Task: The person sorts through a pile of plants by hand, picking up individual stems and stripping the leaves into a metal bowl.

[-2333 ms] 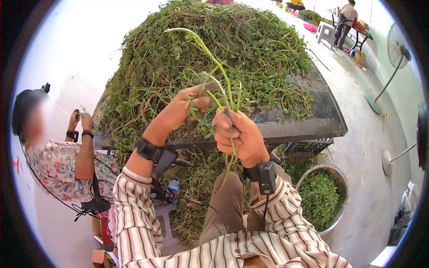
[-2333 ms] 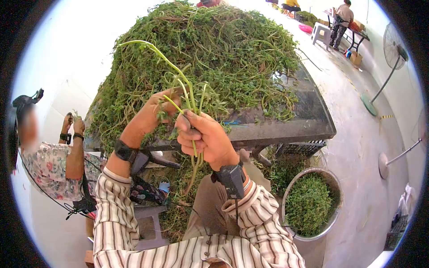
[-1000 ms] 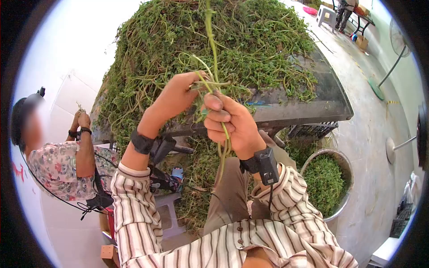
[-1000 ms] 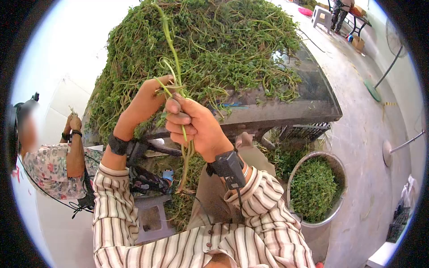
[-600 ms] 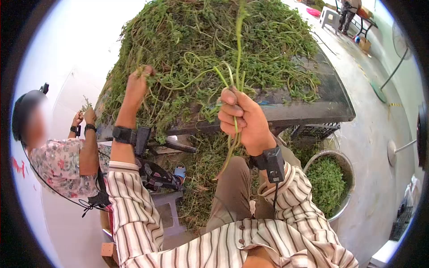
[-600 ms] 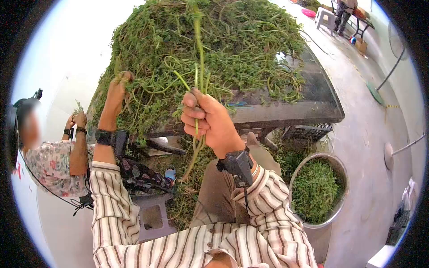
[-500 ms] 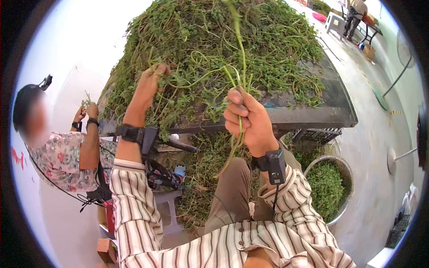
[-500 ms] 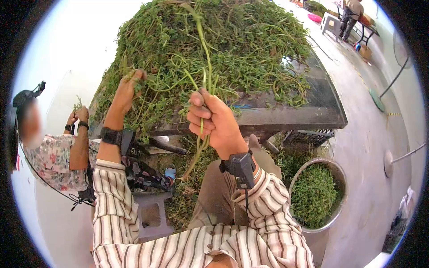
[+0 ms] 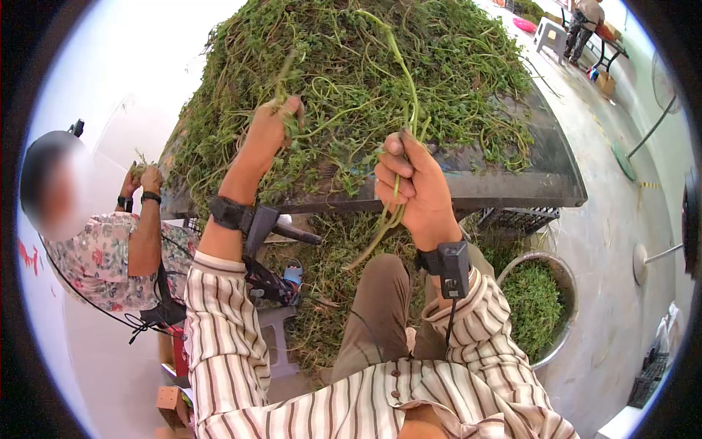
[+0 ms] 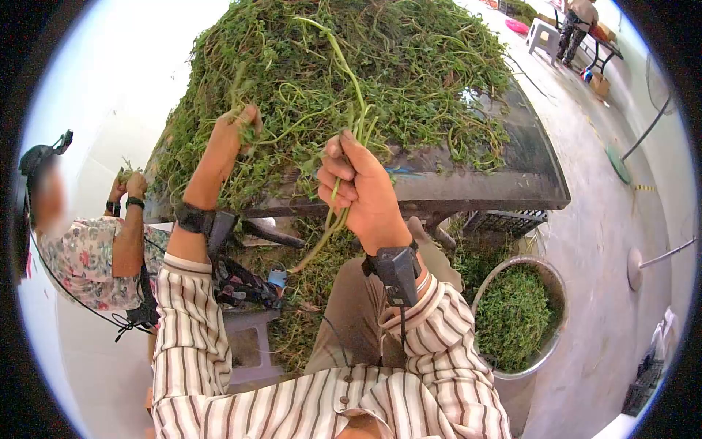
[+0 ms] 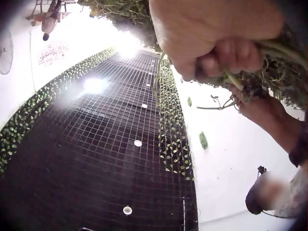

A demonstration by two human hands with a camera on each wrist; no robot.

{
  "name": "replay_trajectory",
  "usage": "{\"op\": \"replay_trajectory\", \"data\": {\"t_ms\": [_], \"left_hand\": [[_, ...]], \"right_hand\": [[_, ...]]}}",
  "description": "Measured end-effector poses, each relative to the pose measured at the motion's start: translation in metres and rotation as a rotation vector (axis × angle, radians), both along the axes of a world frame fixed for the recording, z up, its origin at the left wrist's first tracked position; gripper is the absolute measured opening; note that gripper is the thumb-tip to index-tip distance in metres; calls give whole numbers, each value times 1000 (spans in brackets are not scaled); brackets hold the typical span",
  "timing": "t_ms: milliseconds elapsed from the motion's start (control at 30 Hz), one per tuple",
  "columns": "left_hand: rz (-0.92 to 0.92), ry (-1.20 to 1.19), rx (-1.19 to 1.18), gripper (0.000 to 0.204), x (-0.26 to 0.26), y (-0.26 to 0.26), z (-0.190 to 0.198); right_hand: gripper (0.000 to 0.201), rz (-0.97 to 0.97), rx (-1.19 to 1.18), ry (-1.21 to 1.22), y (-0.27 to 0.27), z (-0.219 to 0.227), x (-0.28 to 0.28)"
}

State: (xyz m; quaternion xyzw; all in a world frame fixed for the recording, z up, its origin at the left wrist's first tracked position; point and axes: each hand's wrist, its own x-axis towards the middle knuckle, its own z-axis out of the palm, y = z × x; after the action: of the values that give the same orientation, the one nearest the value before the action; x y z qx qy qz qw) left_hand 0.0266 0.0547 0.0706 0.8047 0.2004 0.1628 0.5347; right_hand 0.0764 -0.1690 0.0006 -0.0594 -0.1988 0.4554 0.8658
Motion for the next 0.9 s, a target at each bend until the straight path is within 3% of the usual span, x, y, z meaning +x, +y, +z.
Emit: {"op": "replay_trajectory", "data": {"t_ms": [33, 100, 133, 167, 233, 400, 467, 533, 633, 767, 833, 900], "left_hand": [[-5, 4, 1, 30, 1, -2, -4], [-192, -141, 716, 23, 2, -5, -13], [-121, -32, 754, 10, -4, -30, -1], [-122, -31, 753, 10, -5, -36, -2], [-110, -149, 1134, 5, -7, -43, -4], [-192, -204, 1286, 13, -14, -54, 3], [-231, -193, 1349, 14, -16, -54, 4], [-221, -200, 1416, 16, -17, -55, 3], [-270, -221, 1415, 16, -20, -59, 2], [-217, -256, 1403, 13, -21, -56, -4], [-77, -72, 1246, 14, -21, -54, -5], [-93, -90, 1151, 14, -17, -47, -11]], "right_hand": [[28, -38, -55, 6, 0, 1, 0], [28, -76, -111, 13, 2, 1, 1], [29, -63, -155, 28, 3, -1, 2], [29, -49, -198, 43, 4, -2, 2], [31, -21, -247, 72, 4, 0, -1], [34, 29, -335, -21, -1, 8, -7], [31, 198, -291, -106, 1, 6, -6], [27, 203, -307, -140, 2, 7, -12], [22, 238, -333, -161, 5, 9, -16], [19, 119, -356, -178, 9, 6, -21], [18, 81, -348, -197, 10, 7, -24], [18, 55, -338, -203, 13, 10, -28]]}}
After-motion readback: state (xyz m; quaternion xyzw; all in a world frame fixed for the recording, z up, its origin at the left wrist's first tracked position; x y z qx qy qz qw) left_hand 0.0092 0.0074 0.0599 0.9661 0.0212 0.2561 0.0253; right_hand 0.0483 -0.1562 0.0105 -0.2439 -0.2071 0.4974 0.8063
